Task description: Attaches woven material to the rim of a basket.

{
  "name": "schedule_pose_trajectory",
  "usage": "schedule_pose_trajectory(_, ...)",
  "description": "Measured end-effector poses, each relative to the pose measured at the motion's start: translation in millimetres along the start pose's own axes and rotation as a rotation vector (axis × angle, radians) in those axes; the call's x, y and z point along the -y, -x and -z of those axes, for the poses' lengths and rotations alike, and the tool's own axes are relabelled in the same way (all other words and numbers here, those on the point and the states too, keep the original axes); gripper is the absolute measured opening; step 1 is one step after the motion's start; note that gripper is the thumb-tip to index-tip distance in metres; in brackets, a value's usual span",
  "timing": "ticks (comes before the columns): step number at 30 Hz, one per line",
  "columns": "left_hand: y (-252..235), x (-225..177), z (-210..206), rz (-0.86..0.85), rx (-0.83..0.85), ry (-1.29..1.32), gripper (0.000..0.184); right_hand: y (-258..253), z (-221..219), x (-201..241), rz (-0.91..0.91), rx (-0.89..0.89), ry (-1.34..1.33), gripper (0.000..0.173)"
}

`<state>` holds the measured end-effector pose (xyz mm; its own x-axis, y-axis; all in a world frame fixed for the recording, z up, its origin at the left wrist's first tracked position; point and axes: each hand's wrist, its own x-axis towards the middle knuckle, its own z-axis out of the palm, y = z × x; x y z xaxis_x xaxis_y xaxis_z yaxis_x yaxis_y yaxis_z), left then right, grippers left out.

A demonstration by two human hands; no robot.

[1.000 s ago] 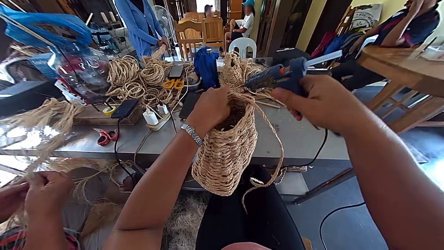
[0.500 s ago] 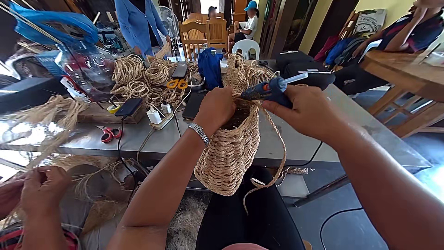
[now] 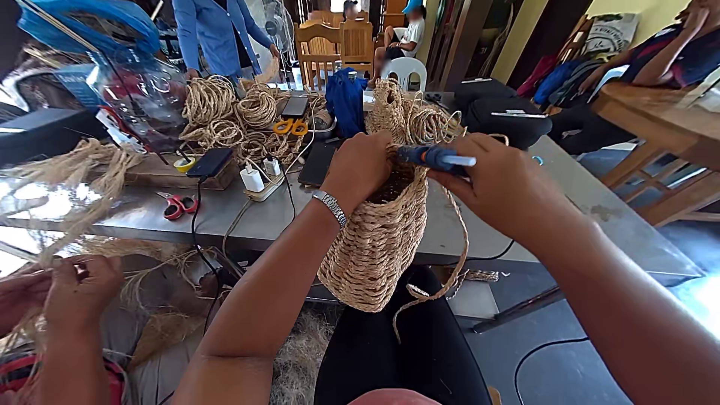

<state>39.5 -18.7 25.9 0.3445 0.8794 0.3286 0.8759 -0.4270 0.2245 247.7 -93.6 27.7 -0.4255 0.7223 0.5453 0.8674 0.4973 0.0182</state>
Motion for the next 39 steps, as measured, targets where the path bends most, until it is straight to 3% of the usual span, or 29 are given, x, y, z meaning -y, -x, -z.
schedule_pose_trajectory(6, 0, -2, 0, -0.002, 0.005, 0.008, 0.021, 2, -6, 1, 0.092, -0.046, 0.135, 0.023)
schedule_pose_trajectory(13, -2, -3, -1, 0.005, 0.008, -0.014, 0.023, -6, -4, -16, 0.055, 0.015, -0.026, 0.037)
schedule_pose_trajectory(26, -5, -5, 0, 0.025, 0.034, -0.038, 0.023, 0, -1, -19, 0.085, 0.018, -0.05, 0.031)
schedule_pose_trajectory(39, -5, -3, -2, 0.008, 0.009, -0.039, 0.022, 2, 8, -5, 0.007, 0.043, -0.005, 0.037)
